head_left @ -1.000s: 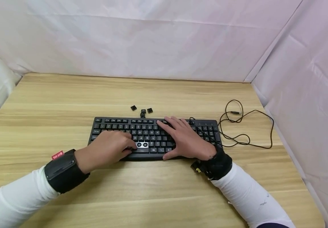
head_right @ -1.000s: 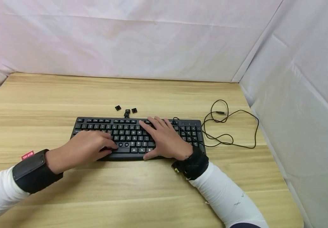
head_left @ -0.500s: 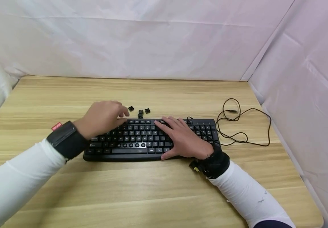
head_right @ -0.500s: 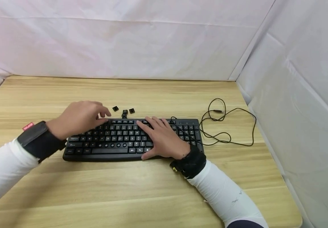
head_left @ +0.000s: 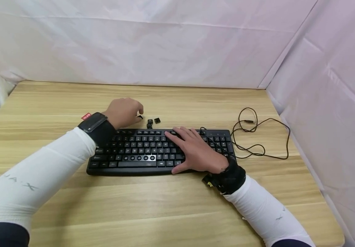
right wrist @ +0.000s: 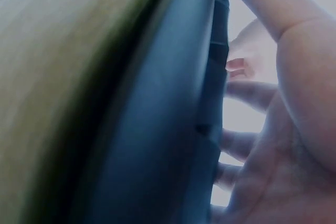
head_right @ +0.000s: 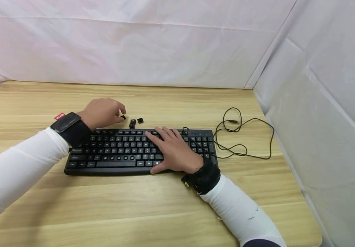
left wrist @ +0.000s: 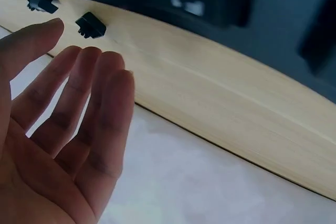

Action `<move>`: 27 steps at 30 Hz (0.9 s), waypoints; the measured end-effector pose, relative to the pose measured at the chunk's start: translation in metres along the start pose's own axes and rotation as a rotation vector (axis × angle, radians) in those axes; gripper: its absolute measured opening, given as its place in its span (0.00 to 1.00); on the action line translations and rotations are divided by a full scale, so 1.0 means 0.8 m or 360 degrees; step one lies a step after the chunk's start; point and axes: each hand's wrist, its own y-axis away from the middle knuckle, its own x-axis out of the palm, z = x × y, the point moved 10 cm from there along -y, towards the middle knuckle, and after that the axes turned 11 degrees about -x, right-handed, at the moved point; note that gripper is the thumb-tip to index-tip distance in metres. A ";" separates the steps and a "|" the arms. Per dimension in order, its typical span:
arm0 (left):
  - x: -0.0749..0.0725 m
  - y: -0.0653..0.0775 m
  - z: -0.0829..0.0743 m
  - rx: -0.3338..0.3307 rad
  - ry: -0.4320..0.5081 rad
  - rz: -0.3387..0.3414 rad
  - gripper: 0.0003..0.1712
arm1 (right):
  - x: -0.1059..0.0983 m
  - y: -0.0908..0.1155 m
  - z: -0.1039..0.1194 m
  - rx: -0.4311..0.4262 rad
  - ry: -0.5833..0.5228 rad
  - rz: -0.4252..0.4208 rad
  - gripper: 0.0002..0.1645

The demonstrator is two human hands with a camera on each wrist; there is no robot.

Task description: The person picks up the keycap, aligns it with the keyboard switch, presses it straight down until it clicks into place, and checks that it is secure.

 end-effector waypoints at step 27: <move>-0.014 0.018 0.003 -0.0035 0.0168 -0.0096 0.13 | -0.003 0.000 -0.001 -0.0011 0.0018 0.0029 0.69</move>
